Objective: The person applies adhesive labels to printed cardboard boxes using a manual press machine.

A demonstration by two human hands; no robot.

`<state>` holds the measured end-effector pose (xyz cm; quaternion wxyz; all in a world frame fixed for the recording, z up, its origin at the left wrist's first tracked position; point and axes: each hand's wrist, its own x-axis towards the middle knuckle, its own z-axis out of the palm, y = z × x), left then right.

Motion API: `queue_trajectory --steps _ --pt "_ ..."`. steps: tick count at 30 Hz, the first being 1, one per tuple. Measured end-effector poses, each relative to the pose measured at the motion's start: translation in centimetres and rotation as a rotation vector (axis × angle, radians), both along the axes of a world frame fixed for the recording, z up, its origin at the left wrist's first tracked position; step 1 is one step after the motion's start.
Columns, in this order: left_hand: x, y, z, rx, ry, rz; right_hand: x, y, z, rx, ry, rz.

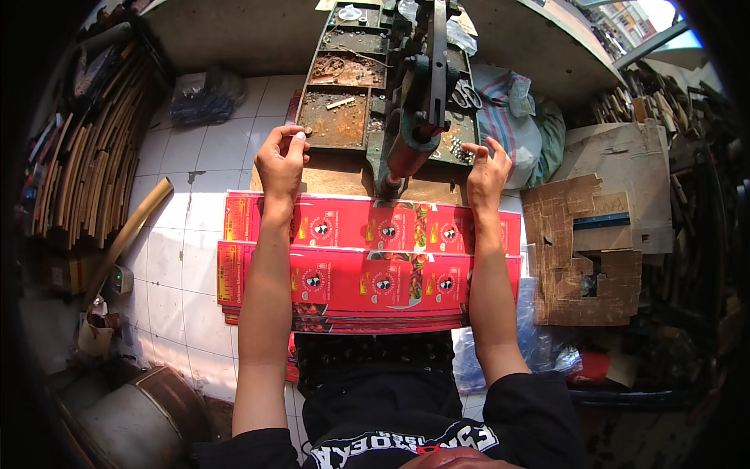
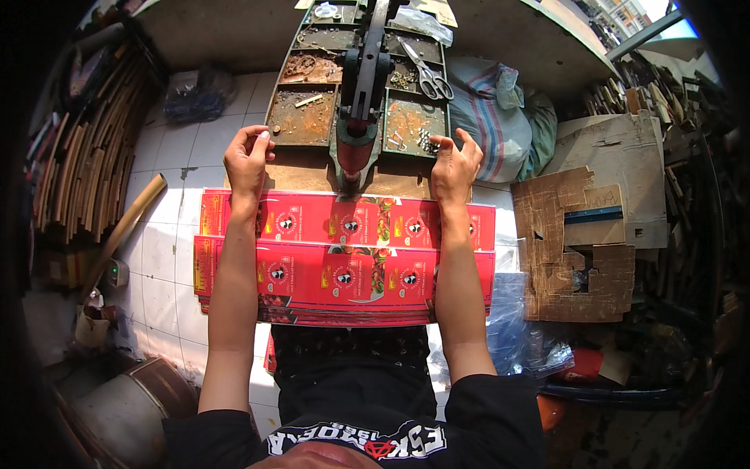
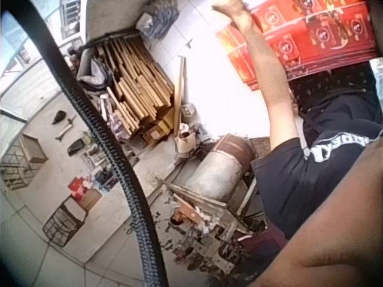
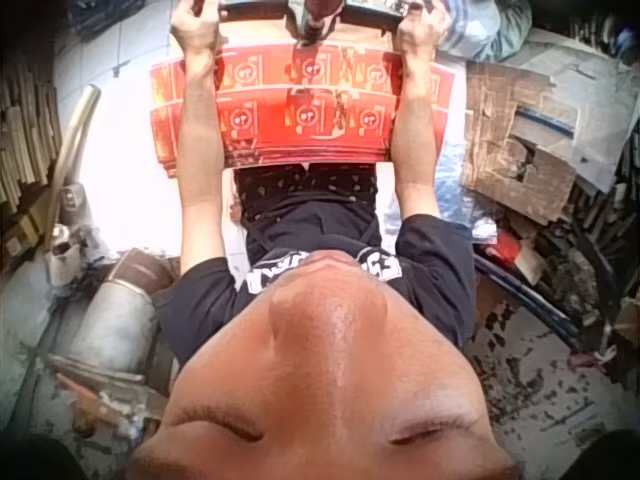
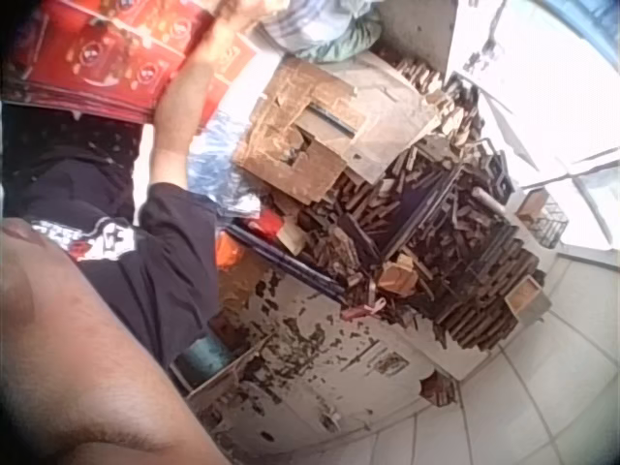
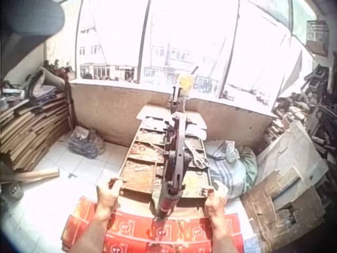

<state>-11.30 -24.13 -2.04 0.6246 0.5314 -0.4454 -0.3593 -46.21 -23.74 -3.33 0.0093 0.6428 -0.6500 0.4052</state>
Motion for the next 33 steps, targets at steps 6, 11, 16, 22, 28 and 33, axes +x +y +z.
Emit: queue_trajectory --steps 6,11,16,22,28,33 --pt "-0.15 0.0 0.11 0.004 0.008 0.007 -0.07 -0.05 0.05 -0.038 -0.016 -0.013" --pt "-0.2 -0.05 0.05 -0.01 0.022 0.007 -0.25 0.07 0.17 -0.027 0.013 0.026" --pt "-0.1 0.08 0.23 0.002 0.018 -0.007 0.31 0.1 0.22 0.015 0.019 0.042" --pt "-0.15 0.07 0.23 0.009 0.017 -0.004 -0.09 -0.05 0.11 -0.022 -0.032 0.002" --pt "0.03 0.18 0.27 0.017 0.01 0.0 0.12 0.19 0.18 -0.002 -0.029 -0.006" --pt "0.05 0.03 0.17 0.003 0.003 0.01 0.22 0.01 0.23 -0.081 -0.055 -0.04"
